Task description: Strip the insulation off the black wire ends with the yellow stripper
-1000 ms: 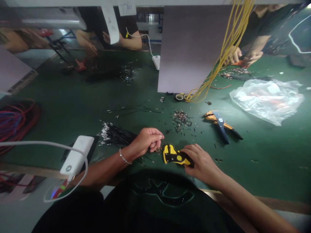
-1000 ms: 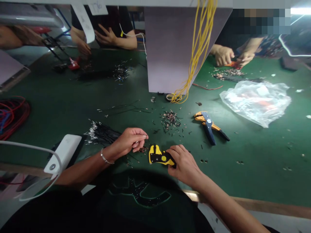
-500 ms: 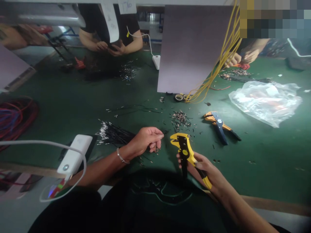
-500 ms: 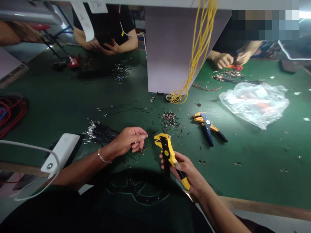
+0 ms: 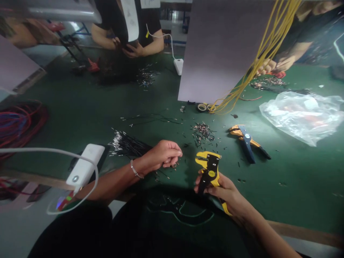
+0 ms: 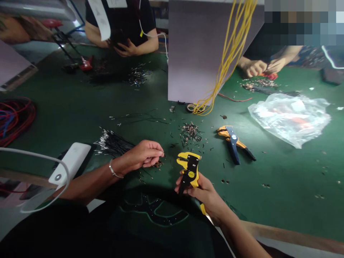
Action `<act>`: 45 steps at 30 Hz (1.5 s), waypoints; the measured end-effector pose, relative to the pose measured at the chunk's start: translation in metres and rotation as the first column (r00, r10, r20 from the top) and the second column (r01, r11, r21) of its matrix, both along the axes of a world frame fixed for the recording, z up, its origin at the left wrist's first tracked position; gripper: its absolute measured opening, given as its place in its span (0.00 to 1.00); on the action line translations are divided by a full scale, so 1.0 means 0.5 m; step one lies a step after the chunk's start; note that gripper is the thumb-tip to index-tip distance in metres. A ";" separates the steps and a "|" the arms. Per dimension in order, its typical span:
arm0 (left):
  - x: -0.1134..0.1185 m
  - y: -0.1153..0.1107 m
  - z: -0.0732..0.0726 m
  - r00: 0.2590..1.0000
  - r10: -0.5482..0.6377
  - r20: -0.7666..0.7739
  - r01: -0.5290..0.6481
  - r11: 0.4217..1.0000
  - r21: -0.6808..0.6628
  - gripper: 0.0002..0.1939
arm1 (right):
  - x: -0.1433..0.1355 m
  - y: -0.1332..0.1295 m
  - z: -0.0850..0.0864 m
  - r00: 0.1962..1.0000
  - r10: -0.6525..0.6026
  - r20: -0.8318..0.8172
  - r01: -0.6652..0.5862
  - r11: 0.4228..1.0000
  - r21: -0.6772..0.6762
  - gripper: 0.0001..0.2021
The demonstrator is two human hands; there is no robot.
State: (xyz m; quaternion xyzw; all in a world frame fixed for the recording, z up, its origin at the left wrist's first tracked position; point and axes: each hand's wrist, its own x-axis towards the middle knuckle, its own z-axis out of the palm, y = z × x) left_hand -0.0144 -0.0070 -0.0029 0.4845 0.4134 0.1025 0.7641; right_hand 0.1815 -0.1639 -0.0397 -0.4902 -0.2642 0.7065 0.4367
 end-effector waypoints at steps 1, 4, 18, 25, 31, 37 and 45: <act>0.000 0.001 0.001 1.000 -0.017 -0.011 0.017 1.000 0.017 0.05 | 0.003 0.006 0.004 0.999 0.011 0.031 -0.012 1.000 0.018 0.20; -0.002 0.004 0.004 0.997 -0.067 -0.044 0.070 0.995 0.067 0.06 | 0.015 0.025 0.011 0.990 0.072 0.121 -0.082 0.994 0.078 0.19; -0.010 0.031 0.013 0.982 -0.187 0.001 0.187 0.979 -0.082 0.07 | 0.031 0.073 0.028 0.891 0.329 0.313 -0.383 0.915 0.129 0.18; -0.014 0.042 0.002 0.992 -0.126 0.013 0.126 0.981 -0.149 0.07 | 0.031 0.077 0.020 0.904 0.334 0.265 -0.376 0.918 0.126 0.16; -0.013 0.040 -0.005 0.993 -0.115 0.021 0.117 0.977 -0.177 0.08 | 0.030 0.079 0.014 0.923 0.315 0.220 -0.348 0.929 0.129 0.17; -0.012 0.034 -0.014 0.986 -0.154 0.058 0.163 0.968 -0.190 0.06 | 0.021 0.085 0.020 0.902 0.346 0.258 -0.387 0.914 0.125 0.15; -0.011 0.037 -0.012 0.982 -0.183 0.054 0.189 0.965 -0.182 0.05 | 0.023 0.088 0.016 0.879 0.328 0.346 -0.413 0.887 0.207 0.15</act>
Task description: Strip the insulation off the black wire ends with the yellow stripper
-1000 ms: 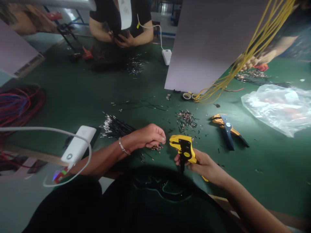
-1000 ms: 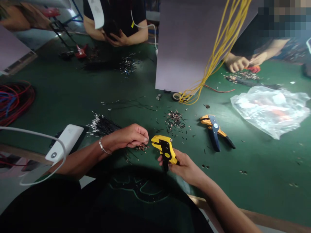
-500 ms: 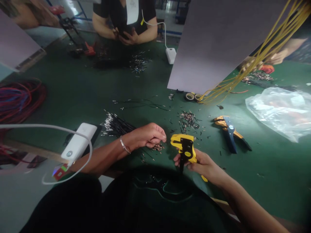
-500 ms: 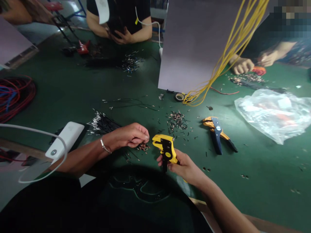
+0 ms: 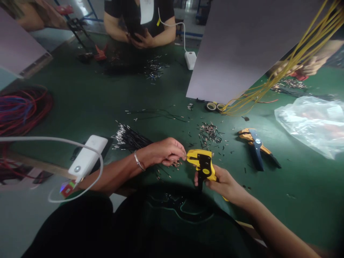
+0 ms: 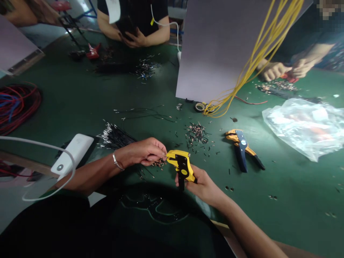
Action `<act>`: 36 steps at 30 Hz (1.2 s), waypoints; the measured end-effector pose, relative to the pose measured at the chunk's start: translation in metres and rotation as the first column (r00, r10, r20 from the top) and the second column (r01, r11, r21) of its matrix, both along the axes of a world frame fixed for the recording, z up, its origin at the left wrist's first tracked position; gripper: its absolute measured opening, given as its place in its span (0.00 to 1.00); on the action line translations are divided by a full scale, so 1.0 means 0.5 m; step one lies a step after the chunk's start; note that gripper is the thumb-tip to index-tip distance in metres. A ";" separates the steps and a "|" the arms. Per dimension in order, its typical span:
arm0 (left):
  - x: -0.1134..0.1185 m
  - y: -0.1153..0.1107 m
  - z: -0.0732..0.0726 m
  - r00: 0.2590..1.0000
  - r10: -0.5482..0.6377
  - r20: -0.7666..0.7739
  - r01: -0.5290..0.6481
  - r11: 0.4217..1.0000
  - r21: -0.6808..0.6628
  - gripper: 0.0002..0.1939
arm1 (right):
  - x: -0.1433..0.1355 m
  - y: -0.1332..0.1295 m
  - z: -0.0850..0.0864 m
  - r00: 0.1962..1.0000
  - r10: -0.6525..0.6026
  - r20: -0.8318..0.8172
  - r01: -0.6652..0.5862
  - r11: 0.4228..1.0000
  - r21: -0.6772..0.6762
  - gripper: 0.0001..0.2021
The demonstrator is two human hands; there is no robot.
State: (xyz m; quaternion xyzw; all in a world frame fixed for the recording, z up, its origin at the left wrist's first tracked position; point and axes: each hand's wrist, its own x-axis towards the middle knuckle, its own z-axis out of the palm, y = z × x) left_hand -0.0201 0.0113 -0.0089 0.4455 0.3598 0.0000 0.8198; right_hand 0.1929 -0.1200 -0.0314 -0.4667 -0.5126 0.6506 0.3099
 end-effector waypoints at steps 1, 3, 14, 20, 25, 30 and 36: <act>0.000 0.001 -0.001 1.000 -0.004 0.005 0.004 1.000 0.000 0.05 | -0.001 0.000 -0.001 1.000 -0.006 0.002 0.006 1.000 0.001 0.16; -0.001 0.002 -0.002 1.000 -0.011 0.015 0.011 1.000 -0.003 0.04 | -0.002 -0.001 0.000 1.000 -0.008 0.013 0.008 1.000 -0.001 0.15; -0.003 0.001 0.002 0.999 -0.025 0.020 0.025 1.000 -0.002 0.04 | -0.016 0.009 0.026 0.965 0.008 0.261 -0.023 0.998 0.056 0.08; -0.005 0.000 -0.002 0.999 -0.027 0.034 0.027 1.000 -0.002 0.04 | -0.014 0.005 0.014 0.960 -0.006 0.280 -0.008 0.999 0.049 0.04; -0.008 0.001 -0.008 0.998 -0.040 0.045 0.040 0.999 -0.012 0.04 | -0.015 0.003 0.006 0.948 -0.028 0.318 0.008 0.998 0.063 0.06; -0.010 0.005 -0.018 0.997 -0.050 0.059 0.051 0.998 -0.024 0.03 | -0.020 0.001 0.001 0.926 -0.058 0.372 0.035 0.997 0.069 0.07; -0.007 0.007 -0.017 0.997 -0.062 0.052 0.064 0.997 -0.034 0.03 | -0.023 -0.003 -0.003 0.880 -0.093 0.466 0.038 0.991 0.127 0.07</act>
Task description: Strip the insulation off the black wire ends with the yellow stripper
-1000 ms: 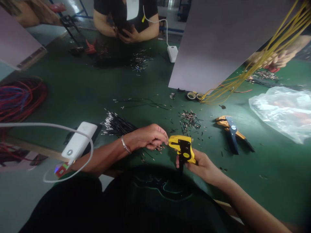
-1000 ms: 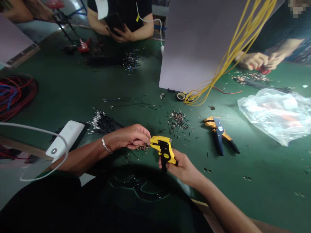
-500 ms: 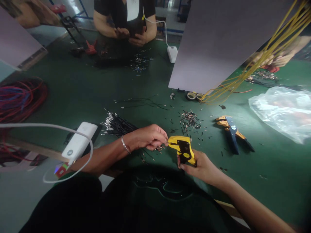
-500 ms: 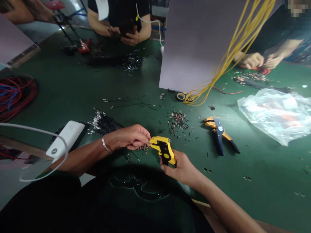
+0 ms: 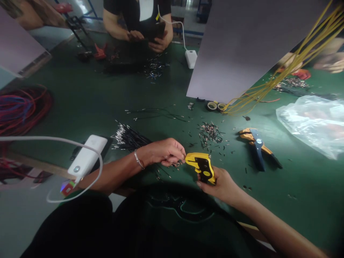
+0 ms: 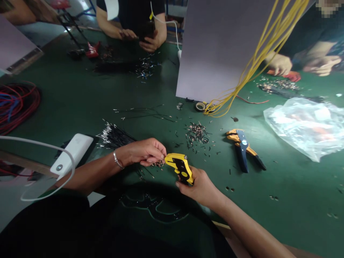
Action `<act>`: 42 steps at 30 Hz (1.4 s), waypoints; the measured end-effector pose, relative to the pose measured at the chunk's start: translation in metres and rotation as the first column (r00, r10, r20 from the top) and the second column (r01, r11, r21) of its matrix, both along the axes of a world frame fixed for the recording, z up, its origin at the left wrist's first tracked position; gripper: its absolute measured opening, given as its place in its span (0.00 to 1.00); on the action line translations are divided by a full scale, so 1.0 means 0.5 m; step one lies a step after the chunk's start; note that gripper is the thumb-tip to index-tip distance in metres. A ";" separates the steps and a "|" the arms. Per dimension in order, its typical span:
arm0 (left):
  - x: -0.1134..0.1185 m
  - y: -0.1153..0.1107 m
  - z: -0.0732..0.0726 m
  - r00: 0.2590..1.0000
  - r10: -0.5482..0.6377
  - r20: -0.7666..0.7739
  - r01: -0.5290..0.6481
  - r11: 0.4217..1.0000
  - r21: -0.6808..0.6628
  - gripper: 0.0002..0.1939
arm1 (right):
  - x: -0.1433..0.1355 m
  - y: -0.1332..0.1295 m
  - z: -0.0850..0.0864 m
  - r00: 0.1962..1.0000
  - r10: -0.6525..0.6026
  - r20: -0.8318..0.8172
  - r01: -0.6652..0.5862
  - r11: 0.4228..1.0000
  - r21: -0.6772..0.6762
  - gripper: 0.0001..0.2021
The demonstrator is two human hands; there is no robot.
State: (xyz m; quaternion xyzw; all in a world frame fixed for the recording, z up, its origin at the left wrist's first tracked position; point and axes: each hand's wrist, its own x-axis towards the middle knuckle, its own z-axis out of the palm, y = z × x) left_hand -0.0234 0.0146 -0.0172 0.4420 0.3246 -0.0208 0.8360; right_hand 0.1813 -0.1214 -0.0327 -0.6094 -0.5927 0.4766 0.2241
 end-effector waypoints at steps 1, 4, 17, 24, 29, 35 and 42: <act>0.000 0.001 -0.001 1.000 -0.008 0.005 0.008 1.000 -0.004 0.02 | -0.001 0.000 0.000 1.000 0.001 0.020 -0.001 1.000 0.009 0.07; -0.001 0.004 -0.010 1.000 -0.019 0.023 0.020 1.000 -0.020 0.02 | -0.004 0.001 0.003 0.997 0.003 0.072 -0.004 1.000 0.021 0.07; -0.005 0.009 -0.008 1.000 -0.021 0.022 0.020 1.000 0.014 0.05 | -0.009 -0.002 -0.014 0.988 -0.057 0.140 0.046 0.996 0.079 0.06; 0.000 0.009 0.010 0.999 -0.006 -0.050 0.009 0.998 0.062 0.04 | -0.014 0.004 -0.012 0.993 -0.077 0.089 0.072 0.995 0.062 0.04; 0.003 0.010 0.014 0.998 -0.002 -0.070 0.008 0.997 0.078 0.03 | -0.015 0.007 -0.015 0.993 -0.085 0.079 0.082 0.996 0.047 0.04; 0.001 0.014 0.002 0.998 -0.005 -0.059 0.010 0.997 0.082 0.04 | -0.013 0.009 -0.022 0.995 -0.085 0.044 0.083 0.995 0.053 0.04; 0.003 0.013 -0.005 0.999 -0.005 -0.037 0.008 0.997 0.073 0.04 | -0.016 0.011 -0.019 0.990 -0.129 0.049 0.129 0.992 0.015 0.06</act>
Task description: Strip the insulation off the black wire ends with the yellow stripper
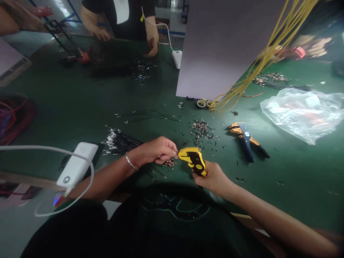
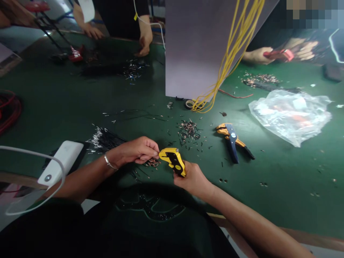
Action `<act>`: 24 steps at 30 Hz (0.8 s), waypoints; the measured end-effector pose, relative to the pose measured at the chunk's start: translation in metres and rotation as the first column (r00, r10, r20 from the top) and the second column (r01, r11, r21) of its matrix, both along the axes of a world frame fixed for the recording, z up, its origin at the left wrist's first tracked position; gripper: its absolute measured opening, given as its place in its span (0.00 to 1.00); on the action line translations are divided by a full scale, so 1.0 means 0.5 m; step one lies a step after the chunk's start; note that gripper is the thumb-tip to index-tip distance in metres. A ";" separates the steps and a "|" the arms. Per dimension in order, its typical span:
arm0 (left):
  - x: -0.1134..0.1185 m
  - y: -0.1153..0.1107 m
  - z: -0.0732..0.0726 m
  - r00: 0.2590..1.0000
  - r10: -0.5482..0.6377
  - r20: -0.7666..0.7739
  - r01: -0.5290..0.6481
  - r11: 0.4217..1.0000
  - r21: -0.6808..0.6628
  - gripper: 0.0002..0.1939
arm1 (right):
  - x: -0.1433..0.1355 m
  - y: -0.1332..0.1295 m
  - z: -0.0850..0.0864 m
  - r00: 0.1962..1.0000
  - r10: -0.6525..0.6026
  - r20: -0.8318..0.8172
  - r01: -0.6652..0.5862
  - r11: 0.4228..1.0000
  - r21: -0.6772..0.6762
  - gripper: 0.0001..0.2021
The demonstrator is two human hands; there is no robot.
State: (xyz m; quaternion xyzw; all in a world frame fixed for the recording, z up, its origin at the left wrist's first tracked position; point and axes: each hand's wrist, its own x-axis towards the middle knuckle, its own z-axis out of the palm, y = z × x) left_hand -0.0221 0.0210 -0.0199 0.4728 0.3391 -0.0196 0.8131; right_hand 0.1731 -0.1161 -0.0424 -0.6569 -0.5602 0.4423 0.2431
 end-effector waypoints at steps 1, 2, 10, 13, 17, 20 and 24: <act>0.001 0.000 0.001 1.000 0.004 -0.003 -0.004 1.000 -0.003 0.04 | 0.000 0.001 0.000 1.000 -0.003 0.000 0.003 1.000 -0.003 0.06; 0.002 0.000 0.001 1.000 0.010 -0.007 -0.010 1.000 -0.005 0.04 | 0.000 0.001 0.001 1.000 -0.004 0.000 0.004 1.000 -0.005 0.06; 0.001 0.001 -0.001 1.000 0.016 -0.001 -0.016 1.000 -0.009 0.03 | 0.000 0.001 -0.001 1.000 0.000 0.018 0.000 1.000 0.022 0.05; 0.002 0.001 -0.004 1.000 0.024 -0.006 -0.024 1.000 -0.004 0.03 | -0.003 0.004 -0.005 0.999 -0.011 0.031 0.010 0.999 0.039 0.05; 0.001 0.003 -0.011 0.998 0.043 -0.053 -0.041 0.998 0.041 0.04 | 0.000 0.008 -0.013 0.998 -0.023 0.056 0.018 0.997 0.080 0.05; -0.002 0.006 -0.017 0.999 0.015 -0.049 -0.012 0.998 0.054 0.03 | 0.013 0.007 -0.009 0.998 -0.039 -0.045 0.039 0.999 0.001 0.05; -0.003 0.008 -0.017 0.999 0.016 -0.032 -0.015 0.999 0.040 0.03 | 0.033 0.006 0.010 0.969 -0.061 -0.240 0.028 0.990 -0.138 0.08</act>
